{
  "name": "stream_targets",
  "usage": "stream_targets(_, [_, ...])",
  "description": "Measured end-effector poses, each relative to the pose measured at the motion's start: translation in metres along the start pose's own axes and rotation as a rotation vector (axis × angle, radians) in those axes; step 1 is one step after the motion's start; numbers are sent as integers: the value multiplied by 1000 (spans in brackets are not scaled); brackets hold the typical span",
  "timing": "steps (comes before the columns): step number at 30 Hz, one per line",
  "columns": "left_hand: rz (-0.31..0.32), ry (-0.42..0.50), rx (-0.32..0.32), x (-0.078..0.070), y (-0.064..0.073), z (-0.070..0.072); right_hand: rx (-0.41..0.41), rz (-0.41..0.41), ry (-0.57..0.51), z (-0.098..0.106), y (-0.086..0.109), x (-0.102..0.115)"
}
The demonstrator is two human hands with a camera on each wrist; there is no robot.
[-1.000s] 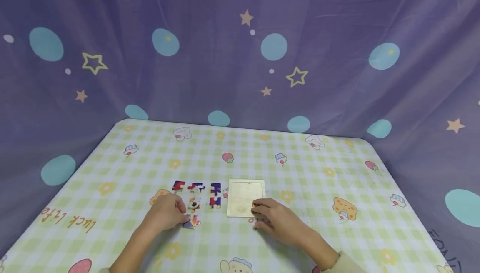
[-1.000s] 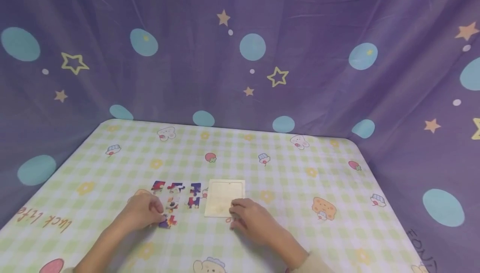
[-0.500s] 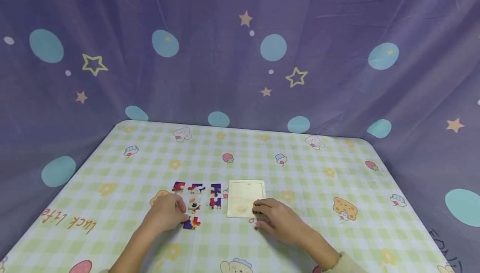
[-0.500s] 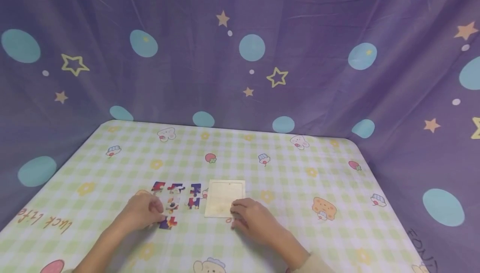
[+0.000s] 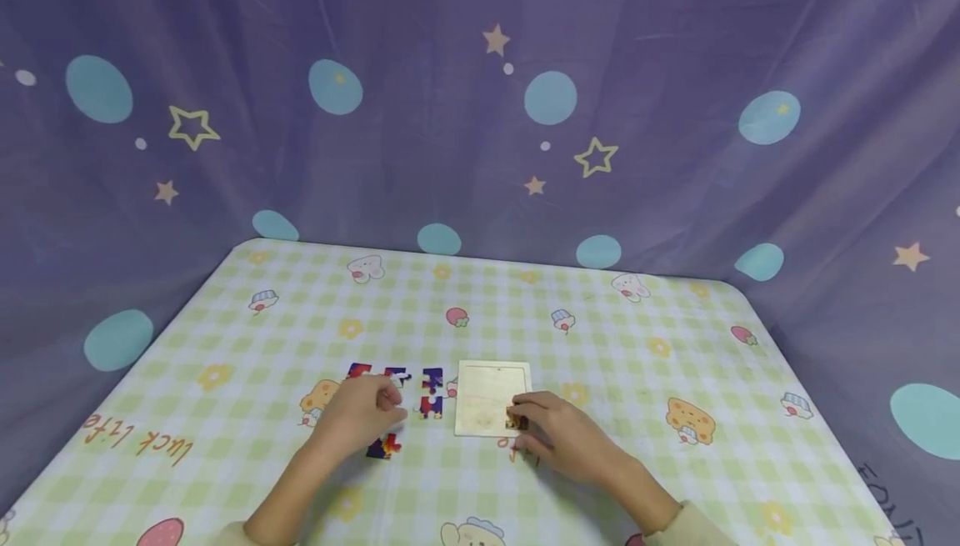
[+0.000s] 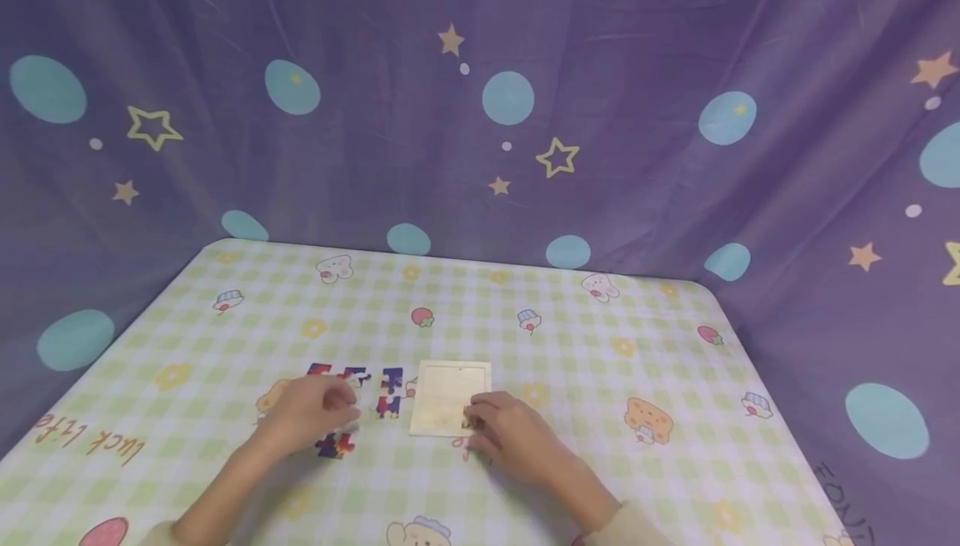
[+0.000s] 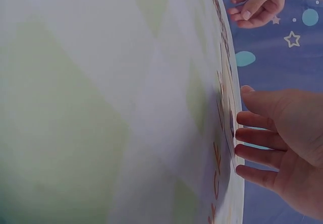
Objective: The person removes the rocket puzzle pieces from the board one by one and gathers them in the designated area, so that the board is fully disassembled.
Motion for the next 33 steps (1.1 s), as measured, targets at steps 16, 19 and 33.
stream_targets(16, [-218,85,104,-46,-15,-40,49,-54,-24,1,-12,-17])
stream_targets(19, [-262,114,143,-54,-19,-47,62,-65,-30,1,-13,-19])
stream_targets(33, [-348,154,172,-74,-28,-74,89,-113,-88,1,-16,-27])
Point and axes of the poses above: each hand's wrist, its own y-axis away from the middle knuckle, its own z-axis out of the back of the hand, x = y × z, the point moved 1 cm from there along -y, towards the middle knuckle, and after that the axes turned 5 degrees about -y, right-handed, at the moved point
